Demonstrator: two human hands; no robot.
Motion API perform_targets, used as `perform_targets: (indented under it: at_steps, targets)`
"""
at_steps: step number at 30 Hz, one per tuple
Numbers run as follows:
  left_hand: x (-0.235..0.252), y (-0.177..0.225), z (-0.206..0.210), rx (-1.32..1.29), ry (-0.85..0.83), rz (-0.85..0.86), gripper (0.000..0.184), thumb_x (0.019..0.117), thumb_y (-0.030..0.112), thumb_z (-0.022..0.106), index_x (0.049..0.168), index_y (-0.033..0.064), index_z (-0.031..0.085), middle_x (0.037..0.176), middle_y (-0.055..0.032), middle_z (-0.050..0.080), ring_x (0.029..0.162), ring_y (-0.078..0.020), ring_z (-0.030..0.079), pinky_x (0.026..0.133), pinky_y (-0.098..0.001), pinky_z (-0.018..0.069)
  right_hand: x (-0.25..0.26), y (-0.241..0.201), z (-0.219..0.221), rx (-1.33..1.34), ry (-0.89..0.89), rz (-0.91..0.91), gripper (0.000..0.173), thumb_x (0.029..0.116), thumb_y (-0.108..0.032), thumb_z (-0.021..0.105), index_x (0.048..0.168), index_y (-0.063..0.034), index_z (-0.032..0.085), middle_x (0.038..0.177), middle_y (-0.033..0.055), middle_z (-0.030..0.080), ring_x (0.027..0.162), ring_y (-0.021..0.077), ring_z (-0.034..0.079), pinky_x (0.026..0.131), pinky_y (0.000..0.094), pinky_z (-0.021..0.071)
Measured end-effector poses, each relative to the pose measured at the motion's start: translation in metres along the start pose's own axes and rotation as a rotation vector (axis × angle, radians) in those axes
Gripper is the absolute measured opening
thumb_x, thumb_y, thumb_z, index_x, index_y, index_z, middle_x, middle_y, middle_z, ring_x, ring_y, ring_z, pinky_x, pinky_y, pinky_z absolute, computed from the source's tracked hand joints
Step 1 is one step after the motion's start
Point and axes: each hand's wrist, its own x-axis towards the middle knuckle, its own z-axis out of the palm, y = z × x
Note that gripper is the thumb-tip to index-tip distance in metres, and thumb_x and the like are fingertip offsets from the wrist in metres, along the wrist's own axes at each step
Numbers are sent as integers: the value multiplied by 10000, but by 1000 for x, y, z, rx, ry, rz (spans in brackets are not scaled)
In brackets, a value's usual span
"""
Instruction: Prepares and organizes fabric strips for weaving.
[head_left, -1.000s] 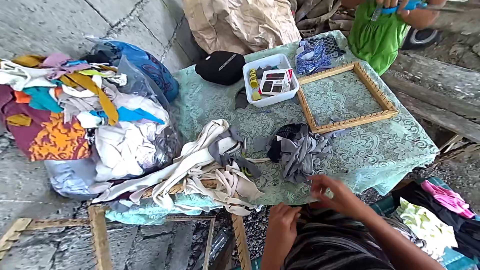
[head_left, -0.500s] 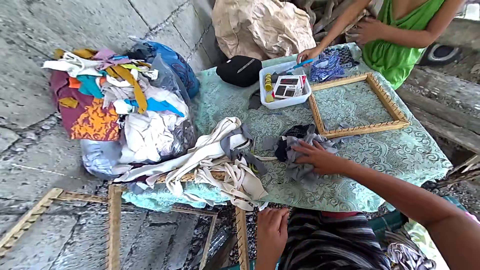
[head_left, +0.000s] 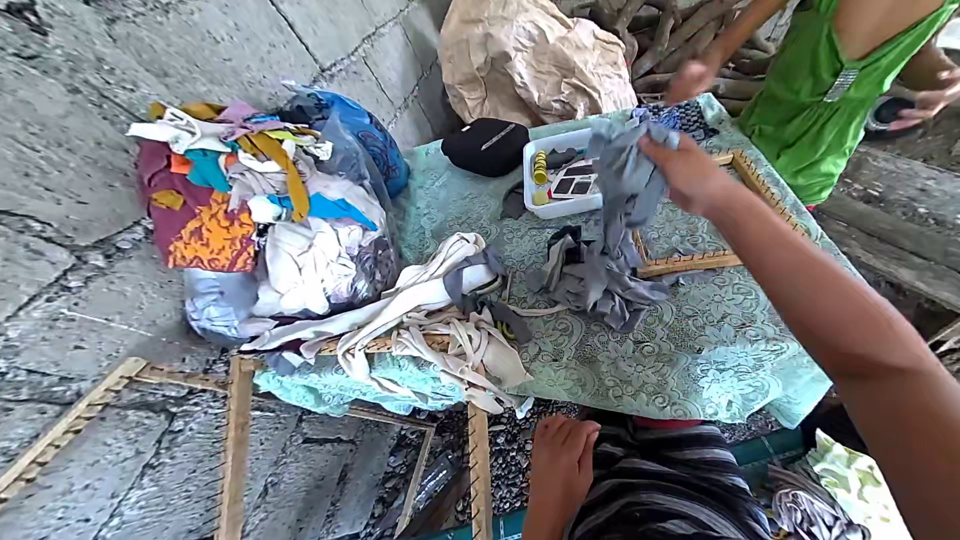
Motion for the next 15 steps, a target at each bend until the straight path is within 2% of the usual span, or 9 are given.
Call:
perform_targets:
  at_steps: [3, 5, 6, 8, 9, 10, 12, 13, 15]
  targets:
    - [-9, 5, 6, -13, -13, -15, 239, 982, 205, 569, 920, 108, 778, 859, -21, 761, 849, -184, 720, 902, -421, 535, -7, -32, -18, 276, 106, 126, 345, 1119, -333, 378, 1401, -141, 434, 1089, 26, 669, 954, 133, 694, 835, 341, 605]
    - [-14, 8, 10, -20, -15, -19, 238, 980, 208, 568, 920, 108, 776, 863, -14, 762, 857, -175, 718, 903, -408, 534, -16, -39, -31, 404, 169, 133, 331, 1115, -373, 374, 1363, -171, 461, 1064, 11, 673, 937, 132, 698, 820, 337, 609]
    - [-15, 9, 11, -28, -17, -17, 237, 978, 204, 570, 919, 105, 777, 861, -17, 761, 850, -176, 715, 894, -404, 532, -23, -37, -37, 448, 195, 139, 307, 1112, -382, 370, 1304, -180, 498, 1030, -6, 669, 918, 120, 689, 808, 329, 602]
    - [-18, 10, 14, -39, -24, -8, 234, 978, 199, 572, 920, 103, 778, 850, -16, 756, 835, -177, 708, 880, -395, 536, -44, -19, -47, 476, 247, 202, 302, 1104, -406, 368, 1198, -189, 556, 954, -21, 671, 856, 113, 682, 758, 333, 602]
    - [-20, 10, 15, -45, -29, -1, 233, 980, 198, 572, 920, 105, 777, 845, -13, 753, 829, -174, 703, 877, -388, 536, -58, -4, -51, 450, 268, 255, 319, 1100, -416, 369, 1208, -183, 558, 955, -9, 667, 854, 131, 676, 761, 363, 597]
    - [-21, 10, 16, -49, -35, 4, 236, 979, 201, 571, 918, 106, 779, 842, -10, 753, 822, -173, 701, 870, -385, 537, -73, 15, -54, 375, 290, 309, 352, 1097, -420, 375, 1265, -165, 551, 991, 14, 669, 880, 152, 675, 784, 393, 593]
    - [-22, 9, 19, -61, -52, 14, 239, 972, 199, 571, 916, 102, 782, 842, -14, 753, 814, -174, 701, 854, -392, 538, -103, 60, -64, 53, 318, 335, 408, 1116, -368, 348, 1386, -103, 499, 1107, 69, 652, 956, 162, 660, 834, 389, 571]
    - [-22, 8, 20, -63, -63, 19, 235, 968, 198, 575, 914, 103, 783, 842, -13, 755, 813, -173, 705, 850, -395, 541, -117, 83, -72, -136, 316, 297, 423, 1119, -295, 354, 1442, -53, 481, 1231, 143, 628, 1061, 213, 638, 908, 424, 540]
    - [-21, 7, 22, -55, -95, 42, 229, 963, 192, 577, 916, 105, 783, 851, -13, 756, 823, -179, 711, 843, -405, 548, -143, 115, -92, -455, 262, 197, 424, 1096, -181, 424, 1464, 23, 471, 1428, 302, 494, 1278, 407, 533, 1044, 568, 449]
